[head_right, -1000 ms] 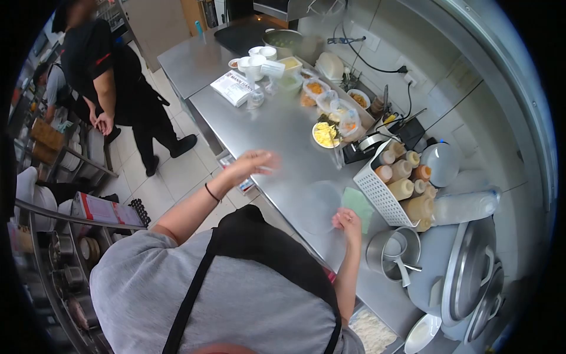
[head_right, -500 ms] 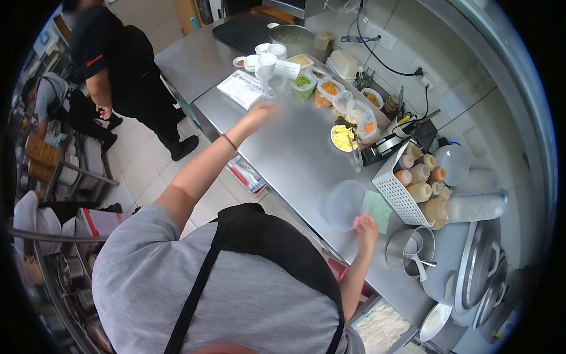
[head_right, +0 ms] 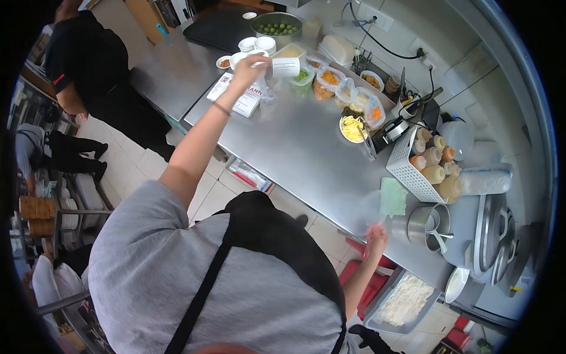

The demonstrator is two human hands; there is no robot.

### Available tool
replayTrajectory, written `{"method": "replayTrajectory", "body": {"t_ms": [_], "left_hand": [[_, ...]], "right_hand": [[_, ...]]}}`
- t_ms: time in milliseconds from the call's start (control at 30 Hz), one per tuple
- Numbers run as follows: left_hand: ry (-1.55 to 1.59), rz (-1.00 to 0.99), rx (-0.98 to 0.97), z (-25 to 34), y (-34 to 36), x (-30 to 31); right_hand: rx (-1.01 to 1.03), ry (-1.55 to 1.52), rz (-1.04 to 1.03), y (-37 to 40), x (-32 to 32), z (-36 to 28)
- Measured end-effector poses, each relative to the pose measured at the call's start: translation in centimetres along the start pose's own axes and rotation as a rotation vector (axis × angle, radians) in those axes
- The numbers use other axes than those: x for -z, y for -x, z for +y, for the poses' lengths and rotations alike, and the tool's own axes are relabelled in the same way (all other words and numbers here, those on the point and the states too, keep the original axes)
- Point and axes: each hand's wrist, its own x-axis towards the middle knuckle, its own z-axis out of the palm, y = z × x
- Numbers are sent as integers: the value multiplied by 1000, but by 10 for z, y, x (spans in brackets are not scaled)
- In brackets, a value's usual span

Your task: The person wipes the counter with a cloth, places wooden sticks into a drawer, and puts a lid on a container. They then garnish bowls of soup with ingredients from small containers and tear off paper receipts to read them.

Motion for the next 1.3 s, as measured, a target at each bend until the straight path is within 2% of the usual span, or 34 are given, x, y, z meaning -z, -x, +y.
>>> {"method": "replayTrajectory", "body": {"t_ms": [33,100,133,167,200,233,267,300,333,433,467,533,567,633,667,733,867,933,967,1033,1067,1133,1167,1200,1233,1300], "left_hand": [[-22,206,-118,0,3,15],[22,192,91,13,28,56],[-29,219,235,1,42,67],[-83,242,376,-11,55,73],[-90,244,383,-21,69,74],[-139,268,457,-30,84,75],[-187,290,530,-39,97,75],[-191,286,536,-45,107,72],[-145,315,548,-48,115,68],[-85,373,541,-43,123,57],[-74,348,539,-41,123,54],[-6,335,511,-29,120,48],[-13,341,516,-24,118,47],[-76,333,458,-14,116,49],[-30,360,472,-16,114,51],[-30,356,486,-20,116,56],[4,367,529,-24,117,61],[-4,341,568,-15,117,62],[-6,316,602,-10,114,61],[61,295,595,-6,109,50],[126,274,594,-4,107,44],[201,179,621,-1,100,33],[275,94,649,1,95,27],[284,-2,638,16,91,25],[286,-4,635,16,87,17],[158,-117,509,14,79,2]], "right_hand": [[-1,1,5,6,4,4],[-127,57,75,13,11,6],[-131,68,70,13,13,5],[-89,-97,15,13,14,5],[-51,-266,-37,14,16,7],[-60,-266,-38,12,13,7],[-101,-133,31,7,10,4],[-139,3,101,3,14,0],[-70,-227,-153,-4,20,-3],[-21,-329,-257,-25,9,-18],[-27,-326,-264,-29,2,-24],[-201,319,-132,-43,-11,-35],[-207,322,-139,-46,-16,-35],[-106,-116,-269,-47,-24,-29],[-114,-119,-269,-45,-26,-26],[-126,159,-177,-39,-36,-24],[-216,177,-191,-36,-25,-17],[-6,-293,-220,-29,-19,-17],[-3,-296,-220,-27,-17,-20],[-28,-545,-583,-24,-12,-26],[-22,-549,-578,-25,-9,-24],[-126,32,-204,-26,-6,-19],[-120,28,-201,-26,-4,-19],[-174,151,-137,-24,-5,-18],[-230,274,-74,-22,-6,-18],[-186,215,-114,-15,-11,-22]]}}
